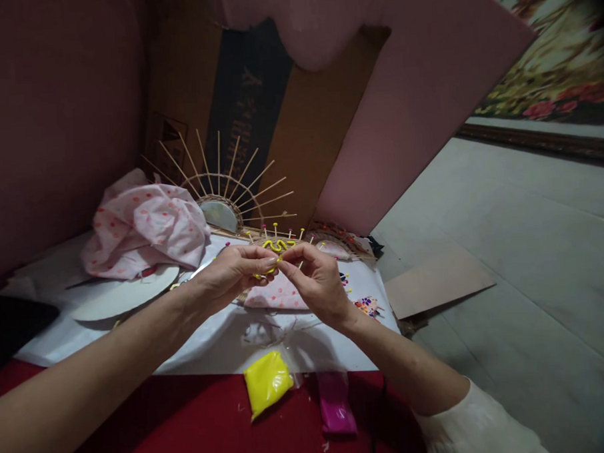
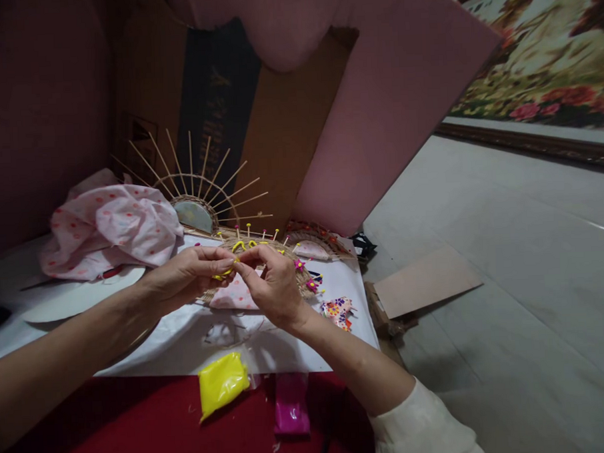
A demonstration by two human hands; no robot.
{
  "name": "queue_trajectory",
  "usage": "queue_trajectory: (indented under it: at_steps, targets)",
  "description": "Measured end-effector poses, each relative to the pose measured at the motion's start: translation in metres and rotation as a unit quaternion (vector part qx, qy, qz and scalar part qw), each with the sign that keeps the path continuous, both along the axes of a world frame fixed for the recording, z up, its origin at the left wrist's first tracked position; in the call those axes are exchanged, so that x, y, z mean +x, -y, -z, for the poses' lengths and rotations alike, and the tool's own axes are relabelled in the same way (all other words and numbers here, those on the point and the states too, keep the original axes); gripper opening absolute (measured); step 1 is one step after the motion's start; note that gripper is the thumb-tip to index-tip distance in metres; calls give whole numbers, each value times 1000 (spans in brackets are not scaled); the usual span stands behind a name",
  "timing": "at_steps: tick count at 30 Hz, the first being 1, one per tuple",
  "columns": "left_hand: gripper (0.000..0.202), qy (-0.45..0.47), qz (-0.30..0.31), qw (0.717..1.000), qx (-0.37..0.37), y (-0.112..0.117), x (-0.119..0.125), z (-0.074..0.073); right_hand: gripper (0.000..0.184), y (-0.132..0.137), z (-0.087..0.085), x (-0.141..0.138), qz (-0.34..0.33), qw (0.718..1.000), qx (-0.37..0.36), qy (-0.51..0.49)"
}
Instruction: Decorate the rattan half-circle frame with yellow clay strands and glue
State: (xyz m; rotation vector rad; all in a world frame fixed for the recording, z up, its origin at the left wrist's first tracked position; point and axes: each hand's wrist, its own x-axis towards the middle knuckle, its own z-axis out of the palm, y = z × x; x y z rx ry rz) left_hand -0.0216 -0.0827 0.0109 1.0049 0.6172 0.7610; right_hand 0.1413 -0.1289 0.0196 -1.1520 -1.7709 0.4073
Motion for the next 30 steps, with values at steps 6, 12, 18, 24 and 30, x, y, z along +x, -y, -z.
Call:
queue_trajectory:
  at_steps: [6, 12, 18, 24, 30]
  targets:
    - [15, 1, 16, 1000, 10, -1, -2, 2, 10, -1, 4, 5, -13, 1000, -20, -14]
    - [22, -32, 0, 998, 61, -2, 0, 5, 8, 0, 1, 2, 4, 1000, -2, 16]
    - [22, -74, -32, 985, 154, -8, -2, 8, 10, -12, 10, 5, -14, 997, -61, -34]
    - [23, -114, -48, 978, 170, -11, -4, 9, 15, -20, 9, 7, -56, 998, -12, 13]
    - [24, -144, -51, 975, 161, -14, -5, 9, 7, -28, 4, 6, -43, 991, 42, 123]
